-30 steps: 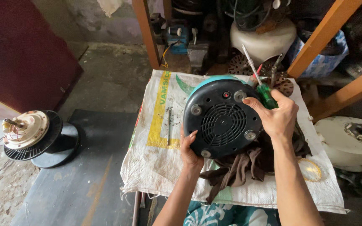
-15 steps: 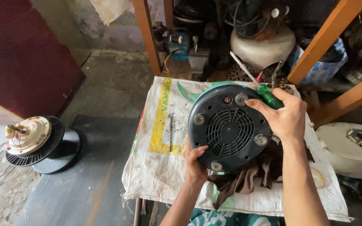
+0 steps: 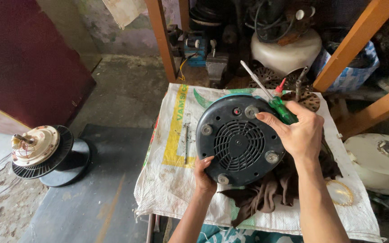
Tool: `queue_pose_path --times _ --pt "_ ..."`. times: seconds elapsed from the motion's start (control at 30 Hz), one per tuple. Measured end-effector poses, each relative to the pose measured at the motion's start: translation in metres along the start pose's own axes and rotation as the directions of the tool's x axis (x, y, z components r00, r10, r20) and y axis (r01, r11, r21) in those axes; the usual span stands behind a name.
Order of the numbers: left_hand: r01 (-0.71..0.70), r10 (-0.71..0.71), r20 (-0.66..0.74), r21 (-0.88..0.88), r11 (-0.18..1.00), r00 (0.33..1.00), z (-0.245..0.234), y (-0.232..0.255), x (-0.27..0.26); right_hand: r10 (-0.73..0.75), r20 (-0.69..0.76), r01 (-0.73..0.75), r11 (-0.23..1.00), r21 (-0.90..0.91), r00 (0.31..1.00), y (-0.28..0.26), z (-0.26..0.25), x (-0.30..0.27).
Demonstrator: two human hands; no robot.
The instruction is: The person uses a green screwdriver to unscrew the back casing of a small blue and black fan motor. They rotate the motor to access different screws and continue removing them to open the device.
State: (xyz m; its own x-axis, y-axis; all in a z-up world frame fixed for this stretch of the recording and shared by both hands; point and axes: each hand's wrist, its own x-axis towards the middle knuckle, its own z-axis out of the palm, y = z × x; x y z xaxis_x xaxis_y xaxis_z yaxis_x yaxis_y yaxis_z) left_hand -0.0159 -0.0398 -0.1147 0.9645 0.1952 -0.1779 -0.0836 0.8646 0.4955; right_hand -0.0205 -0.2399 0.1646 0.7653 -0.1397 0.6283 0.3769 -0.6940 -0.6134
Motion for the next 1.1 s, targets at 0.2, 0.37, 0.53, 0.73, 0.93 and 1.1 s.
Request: queue_pose_path --times 0.2,0.37,0.53,0.73,0.93,1.1 --pt "-0.039 0.036 0.05 0.074 0.997 0.998 0.022 0.016 0.0 -0.027 -0.008 0.028 0.999 0.045 1.0 0.001 -0.001 0.007" --pt "-0.023 0.022 0.012 0.044 0.999 1.0 0.003 0.013 0.015 0.022 0.017 -0.022 1.0 0.006 1.0 0.003 0.005 0.009" --pt "-0.003 0.003 -0.032 0.001 1.0 0.999 -0.015 0.005 0.031 -0.033 0.02 0.032 0.998 0.045 0.999 -0.004 0.006 0.01" --pt "0.018 -0.02 -0.037 -0.05 0.999 0.999 -0.014 -0.004 0.027 -0.04 0.046 0.037 0.997 0.064 0.998 -0.005 0.006 0.015" --pt "-0.11 0.095 -0.109 -0.147 0.983 0.99 -0.018 -0.02 0.01 -0.234 -0.037 0.237 0.957 0.165 0.972 0.008 0.015 0.005" --pt "-0.093 0.08 -0.1 -0.133 0.987 0.992 0.005 -0.004 -0.012 -0.059 -0.132 0.099 0.942 0.32 0.99 0.03 0.034 -0.025"
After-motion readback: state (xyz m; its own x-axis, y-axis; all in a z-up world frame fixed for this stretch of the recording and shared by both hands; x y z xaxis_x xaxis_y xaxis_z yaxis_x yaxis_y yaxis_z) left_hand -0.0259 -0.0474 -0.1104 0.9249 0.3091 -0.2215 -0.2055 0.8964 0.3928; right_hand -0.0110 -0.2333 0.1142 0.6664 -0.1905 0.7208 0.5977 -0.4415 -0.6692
